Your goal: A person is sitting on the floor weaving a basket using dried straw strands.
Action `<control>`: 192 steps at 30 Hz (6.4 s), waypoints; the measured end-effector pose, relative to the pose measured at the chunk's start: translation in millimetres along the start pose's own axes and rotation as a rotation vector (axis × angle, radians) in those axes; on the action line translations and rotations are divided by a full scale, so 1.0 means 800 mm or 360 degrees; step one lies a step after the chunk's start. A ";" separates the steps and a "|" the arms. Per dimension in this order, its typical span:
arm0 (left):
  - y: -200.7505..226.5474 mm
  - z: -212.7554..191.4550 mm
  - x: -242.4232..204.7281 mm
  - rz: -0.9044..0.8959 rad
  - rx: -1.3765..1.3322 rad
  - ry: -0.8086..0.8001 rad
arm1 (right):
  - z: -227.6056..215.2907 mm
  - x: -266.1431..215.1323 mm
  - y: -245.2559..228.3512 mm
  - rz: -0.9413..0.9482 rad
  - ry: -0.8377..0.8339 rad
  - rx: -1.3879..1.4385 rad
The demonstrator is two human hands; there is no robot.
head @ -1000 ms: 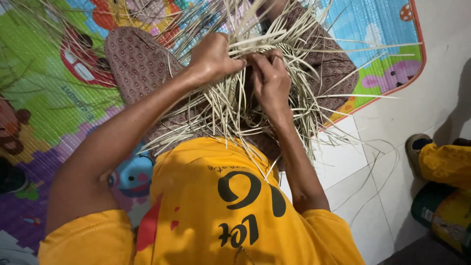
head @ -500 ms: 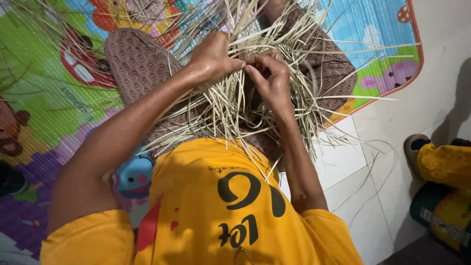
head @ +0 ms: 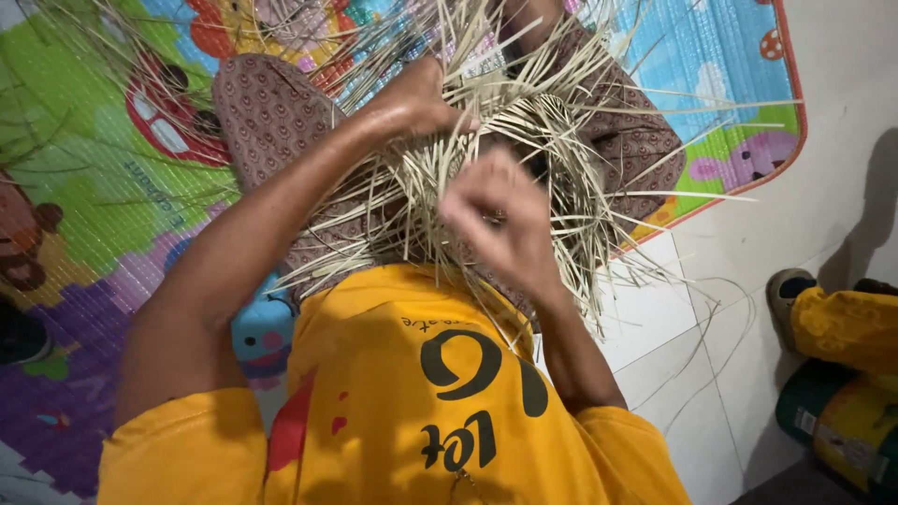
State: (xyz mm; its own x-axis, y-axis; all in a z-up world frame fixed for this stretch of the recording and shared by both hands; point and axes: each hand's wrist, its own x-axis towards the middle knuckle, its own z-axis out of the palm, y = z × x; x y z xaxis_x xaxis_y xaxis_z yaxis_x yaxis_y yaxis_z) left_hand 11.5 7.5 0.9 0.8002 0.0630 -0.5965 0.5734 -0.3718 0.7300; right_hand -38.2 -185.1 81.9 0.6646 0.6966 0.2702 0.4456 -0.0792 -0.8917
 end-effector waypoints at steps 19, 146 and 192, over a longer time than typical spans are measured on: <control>-0.127 -0.014 -0.076 0.0561 -0.0246 0.0332 | -0.012 -0.006 0.131 0.0198 -0.0076 -0.0723; -0.145 -0.047 -0.085 0.0691 -0.1006 0.0015 | 0.079 0.063 0.098 -0.0448 -0.0345 -0.0852; -0.124 -0.028 -0.090 0.0794 -0.0710 0.0413 | 0.074 0.047 0.103 -0.0594 -0.0098 -0.1026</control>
State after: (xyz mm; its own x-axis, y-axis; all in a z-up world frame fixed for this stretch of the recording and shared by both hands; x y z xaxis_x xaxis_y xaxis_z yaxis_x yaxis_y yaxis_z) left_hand -99.0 60.3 -21.2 0.9699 0.2228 -0.0981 0.1013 -0.0030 0.9948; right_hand -11.7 -123.0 -2.9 0.3740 0.7962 0.4756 0.9108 -0.2187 -0.3502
